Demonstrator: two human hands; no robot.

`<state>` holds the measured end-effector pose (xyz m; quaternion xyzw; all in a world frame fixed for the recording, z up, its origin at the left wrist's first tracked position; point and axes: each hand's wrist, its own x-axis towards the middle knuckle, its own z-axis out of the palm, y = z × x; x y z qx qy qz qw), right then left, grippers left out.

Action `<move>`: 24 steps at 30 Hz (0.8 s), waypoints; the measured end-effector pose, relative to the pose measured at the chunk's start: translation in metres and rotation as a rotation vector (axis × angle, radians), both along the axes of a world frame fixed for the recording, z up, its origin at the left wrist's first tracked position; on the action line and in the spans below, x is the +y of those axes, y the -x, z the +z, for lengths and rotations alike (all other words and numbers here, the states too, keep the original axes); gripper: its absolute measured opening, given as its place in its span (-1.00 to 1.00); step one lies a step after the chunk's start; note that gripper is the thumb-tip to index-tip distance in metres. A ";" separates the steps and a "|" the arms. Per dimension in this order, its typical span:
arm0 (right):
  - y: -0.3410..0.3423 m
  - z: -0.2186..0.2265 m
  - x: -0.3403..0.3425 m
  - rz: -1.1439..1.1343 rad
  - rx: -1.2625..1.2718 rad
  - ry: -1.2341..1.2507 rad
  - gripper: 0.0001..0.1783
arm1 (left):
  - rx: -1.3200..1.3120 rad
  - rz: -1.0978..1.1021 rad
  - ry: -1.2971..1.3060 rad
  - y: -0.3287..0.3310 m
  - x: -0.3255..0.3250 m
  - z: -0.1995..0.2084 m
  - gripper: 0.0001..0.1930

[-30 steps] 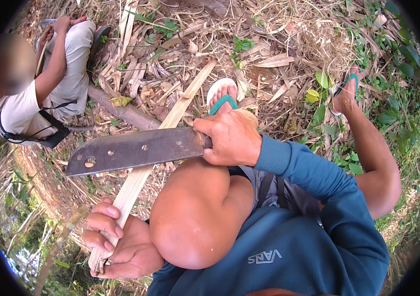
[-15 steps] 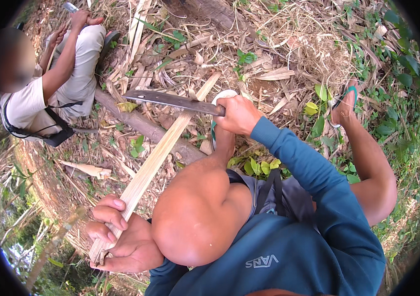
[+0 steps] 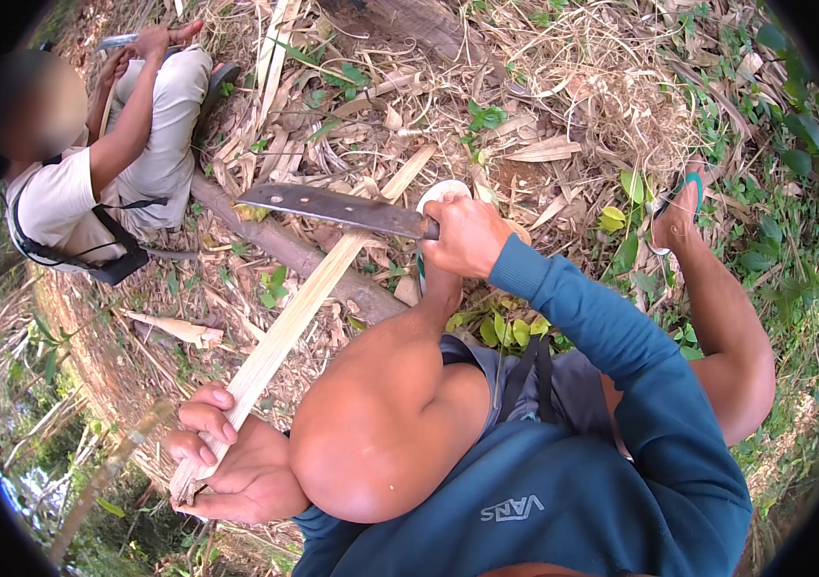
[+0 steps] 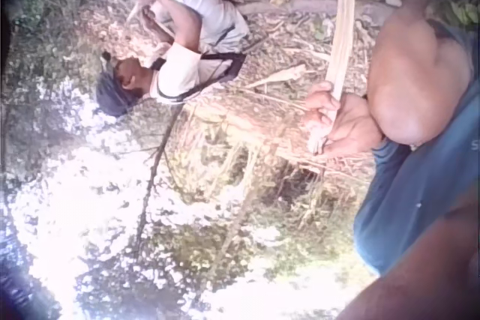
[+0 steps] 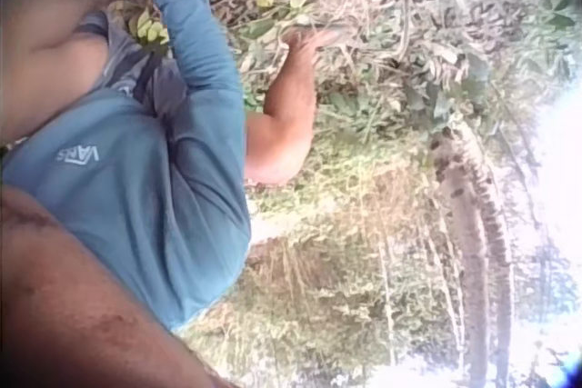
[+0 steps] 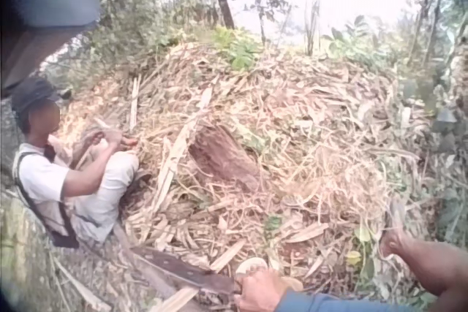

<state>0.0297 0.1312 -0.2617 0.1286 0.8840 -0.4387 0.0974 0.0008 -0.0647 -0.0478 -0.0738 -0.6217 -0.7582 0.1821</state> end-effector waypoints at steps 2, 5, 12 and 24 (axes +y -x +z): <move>-0.006 0.020 -0.012 0.095 0.122 -0.085 -0.74 | 0.014 -0.029 -0.014 0.002 -0.005 -0.005 -0.52; -0.001 0.011 -0.014 0.117 0.168 -0.076 -0.71 | 0.012 -0.033 -0.008 0.001 -0.003 -0.005 -0.52; 0.000 -0.006 0.000 0.006 0.010 -0.002 -0.66 | 0.017 -0.225 -0.054 0.010 -0.024 -0.004 -0.49; 0.004 -0.009 0.005 0.060 -0.064 -0.031 -0.62 | 0.023 -0.118 -0.036 0.015 -0.028 -0.009 -0.46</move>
